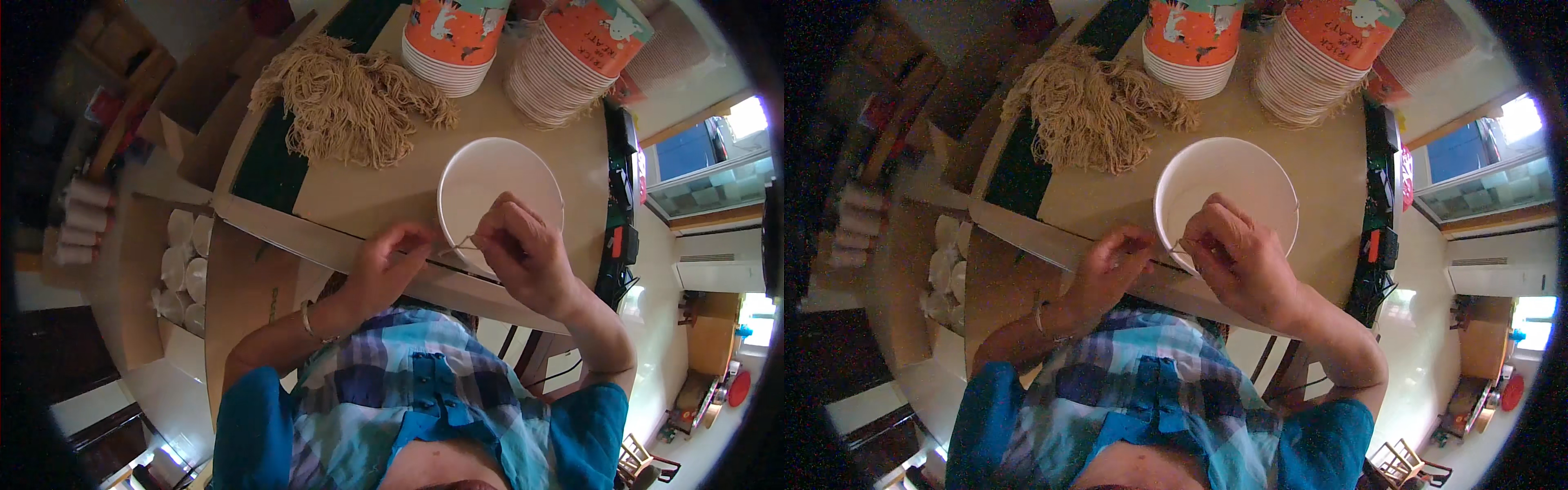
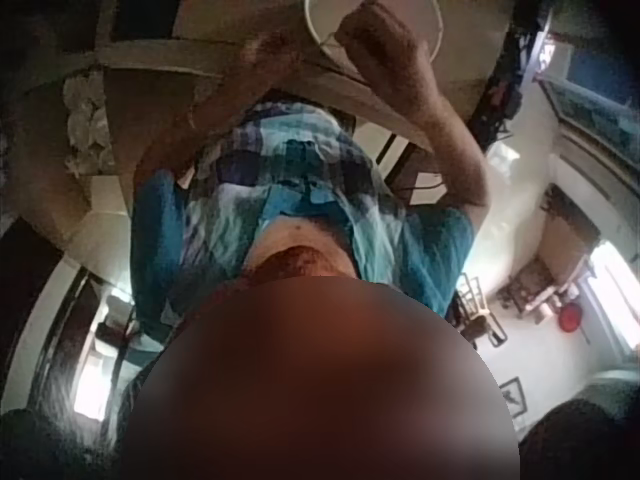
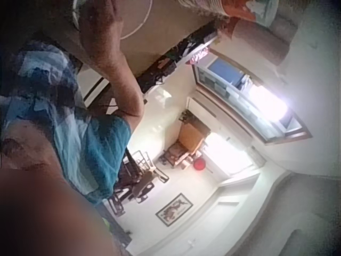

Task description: Attaching handles or strings to decorative paper buckets.

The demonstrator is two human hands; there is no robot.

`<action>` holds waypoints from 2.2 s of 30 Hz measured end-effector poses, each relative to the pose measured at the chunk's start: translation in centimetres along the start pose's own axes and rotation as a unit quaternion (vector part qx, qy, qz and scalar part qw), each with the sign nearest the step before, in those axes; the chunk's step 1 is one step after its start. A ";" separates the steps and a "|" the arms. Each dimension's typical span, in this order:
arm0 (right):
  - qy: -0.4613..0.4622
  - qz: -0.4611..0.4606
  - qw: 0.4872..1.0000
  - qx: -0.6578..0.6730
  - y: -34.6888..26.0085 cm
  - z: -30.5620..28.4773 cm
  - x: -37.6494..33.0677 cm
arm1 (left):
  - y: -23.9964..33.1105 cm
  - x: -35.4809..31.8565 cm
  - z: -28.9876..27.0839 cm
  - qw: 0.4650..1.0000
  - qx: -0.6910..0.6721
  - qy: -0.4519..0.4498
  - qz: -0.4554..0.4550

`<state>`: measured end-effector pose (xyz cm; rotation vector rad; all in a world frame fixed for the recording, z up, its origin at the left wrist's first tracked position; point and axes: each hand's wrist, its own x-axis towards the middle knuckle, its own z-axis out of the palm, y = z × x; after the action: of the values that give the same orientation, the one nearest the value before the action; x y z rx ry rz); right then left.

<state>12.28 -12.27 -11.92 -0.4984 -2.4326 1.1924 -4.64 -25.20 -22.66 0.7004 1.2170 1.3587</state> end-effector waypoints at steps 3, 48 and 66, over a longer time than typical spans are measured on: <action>-0.006 0.035 0.999 0.019 -0.6 -0.1 0.0 | 1.0 0.1 0.2 0.977 0.139 0.045 0.153; -0.081 0.044 0.991 0.094 -4.7 -2.1 0.6 | 3.0 1.5 0.8 0.887 0.239 -0.065 0.390; -0.065 0.063 0.989 0.116 -4.1 -1.8 0.3 | 2.4 1.0 1.6 0.937 0.142 -0.013 0.318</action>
<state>12.34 -13.29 -7.52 -0.5244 -2.3540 1.5853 -4.16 -23.41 -20.18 1.4026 1.2281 1.6964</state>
